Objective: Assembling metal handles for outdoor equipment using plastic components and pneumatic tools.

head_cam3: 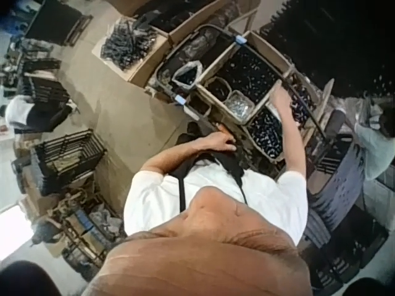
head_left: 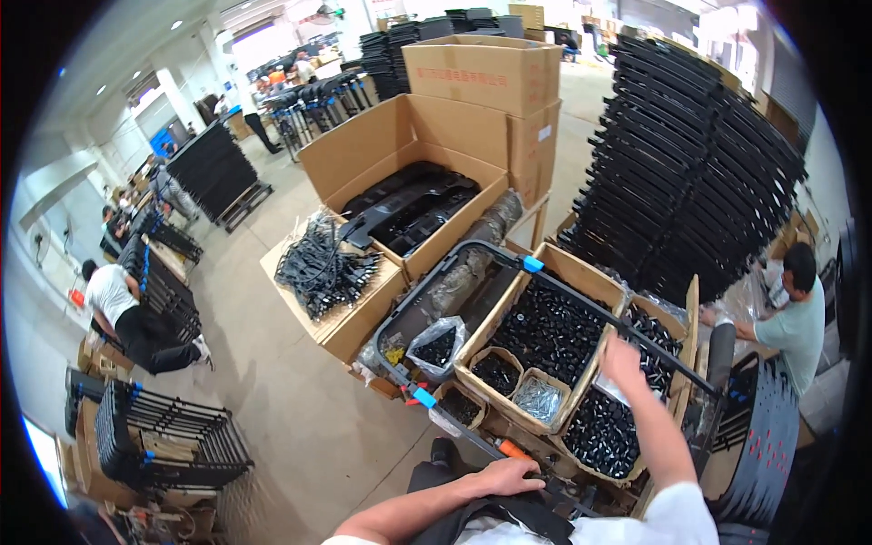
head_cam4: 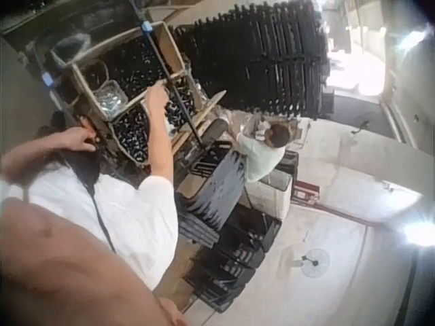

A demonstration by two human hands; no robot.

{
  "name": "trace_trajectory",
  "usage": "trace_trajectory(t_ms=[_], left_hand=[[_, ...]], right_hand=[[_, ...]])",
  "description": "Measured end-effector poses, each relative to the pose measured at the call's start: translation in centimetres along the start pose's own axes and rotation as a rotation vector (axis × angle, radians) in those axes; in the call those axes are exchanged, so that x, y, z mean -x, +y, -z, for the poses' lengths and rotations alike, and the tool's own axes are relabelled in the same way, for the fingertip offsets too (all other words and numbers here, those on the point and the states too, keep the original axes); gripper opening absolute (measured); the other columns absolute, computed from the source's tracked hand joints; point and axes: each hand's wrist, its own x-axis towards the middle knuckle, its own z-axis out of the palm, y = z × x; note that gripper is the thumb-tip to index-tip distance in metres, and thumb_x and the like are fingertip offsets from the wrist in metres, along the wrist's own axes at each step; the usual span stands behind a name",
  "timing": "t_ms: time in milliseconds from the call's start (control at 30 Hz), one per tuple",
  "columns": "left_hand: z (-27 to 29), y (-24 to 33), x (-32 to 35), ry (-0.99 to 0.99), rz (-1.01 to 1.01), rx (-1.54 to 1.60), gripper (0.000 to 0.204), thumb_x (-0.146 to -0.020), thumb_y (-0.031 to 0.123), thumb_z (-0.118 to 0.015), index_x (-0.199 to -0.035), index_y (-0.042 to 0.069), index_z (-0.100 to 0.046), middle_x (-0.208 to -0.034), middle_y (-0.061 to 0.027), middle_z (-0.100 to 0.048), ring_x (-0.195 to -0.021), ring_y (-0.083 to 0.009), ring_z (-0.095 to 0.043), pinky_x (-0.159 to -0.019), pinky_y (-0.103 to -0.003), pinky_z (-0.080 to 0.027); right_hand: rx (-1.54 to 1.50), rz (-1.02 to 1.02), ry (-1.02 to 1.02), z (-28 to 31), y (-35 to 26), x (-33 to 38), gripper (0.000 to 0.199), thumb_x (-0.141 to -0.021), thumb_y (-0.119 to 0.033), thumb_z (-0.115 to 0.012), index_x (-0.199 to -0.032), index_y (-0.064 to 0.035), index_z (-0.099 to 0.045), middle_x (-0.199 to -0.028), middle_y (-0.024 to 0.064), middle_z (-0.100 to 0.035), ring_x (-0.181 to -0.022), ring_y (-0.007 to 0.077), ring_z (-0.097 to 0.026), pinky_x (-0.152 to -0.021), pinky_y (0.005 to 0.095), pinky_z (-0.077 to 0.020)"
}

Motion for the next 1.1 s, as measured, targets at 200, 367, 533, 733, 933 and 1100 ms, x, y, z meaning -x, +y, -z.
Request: trace_trajectory(t_ms=[200,367,533,733,933,1100], left_hand=[[1.6,-0.9,-0.8,0.244,-0.597,-0.438,0.055,-0.091,0.055,-0.072,-0.113,0.005,-0.073,-0.121,-0.0176,-0.069,-0.115,-0.0382,-0.064,-0.095,-0.047,-0.052],[2.7,-2.3,-2.2,-0.176,-0.443,-0.174,0.056,-0.086,0.049,-0.078,-0.116,0.003,-0.069,-0.117,-0.0198,-0.070,-0.110,-0.0421,-0.067,-0.092,-0.051,-0.054],[2.3,-4.3,-3.8,-0.188,-0.530,-0.279,0.035,-0.090,0.034,-0.076,-0.117,0.011,-0.068,-0.111,-0.0185,-0.073,-0.105,-0.0429,-0.070,-0.087,-0.052,-0.056],[3.1,-4.5,-3.3,-0.129,-0.532,-0.229,0.031,-0.091,0.032,-0.074,-0.115,0.014,-0.069,-0.106,-0.0172,-0.076,-0.102,-0.0408,-0.072,-0.085,-0.056,-0.057],[3.7,-5.0,-3.9,-0.157,-0.574,-0.158,0.024,-0.091,0.020,-0.070,-0.113,0.011,-0.065,-0.103,-0.0200,-0.075,-0.099,-0.0418,-0.073,-0.083,-0.056,-0.057],[3.4,-4.9,-3.9,-0.168,-0.569,-0.163,0.029,-0.092,0.019,-0.070,-0.118,0.010,-0.063,-0.106,-0.0173,-0.077,-0.102,-0.0401,-0.073,-0.085,-0.053,-0.056]], right_hand=[[-0.400,0.144,-0.694,10.1,-11.6,20.4,0.032,-0.091,-0.030,-0.068,-0.113,-0.0081,-0.071,-0.090,0.0167,-0.076,-0.084,0.0371,-0.075,-0.074,0.0493,-0.0594],[-0.432,-0.048,-0.526,10.5,-16.1,26.2,0.038,-0.088,-0.023,-0.071,-0.121,-0.0038,-0.065,-0.091,0.0142,-0.076,-0.087,0.0357,-0.075,-0.080,0.0464,-0.0586],[-0.284,-0.326,-0.419,10.5,-21.0,26.9,0.042,-0.090,-0.034,-0.078,-0.115,-0.0049,-0.062,-0.089,0.0161,-0.073,-0.086,0.0397,-0.072,-0.077,0.0507,-0.0570],[-0.160,-0.206,-0.182,8.0,-22.5,27.5,0.032,-0.088,-0.017,-0.078,-0.114,-0.0063,-0.062,-0.105,0.0193,-0.068,-0.103,0.0415,-0.067,-0.087,0.0498,-0.0548],[-0.177,-0.342,-0.211,8.4,-23.5,27.3,0.032,-0.090,-0.018,-0.075,-0.115,-0.0039,-0.060,-0.104,0.0203,-0.070,-0.102,0.0423,-0.068,-0.086,0.0507,-0.0551],[-0.024,-0.436,-0.283,8.0,-23.7,26.7,0.033,-0.098,-0.033,-0.070,-0.106,-0.0020,-0.064,-0.090,0.0229,-0.075,-0.088,0.0428,-0.074,-0.078,0.0507,-0.0588]])
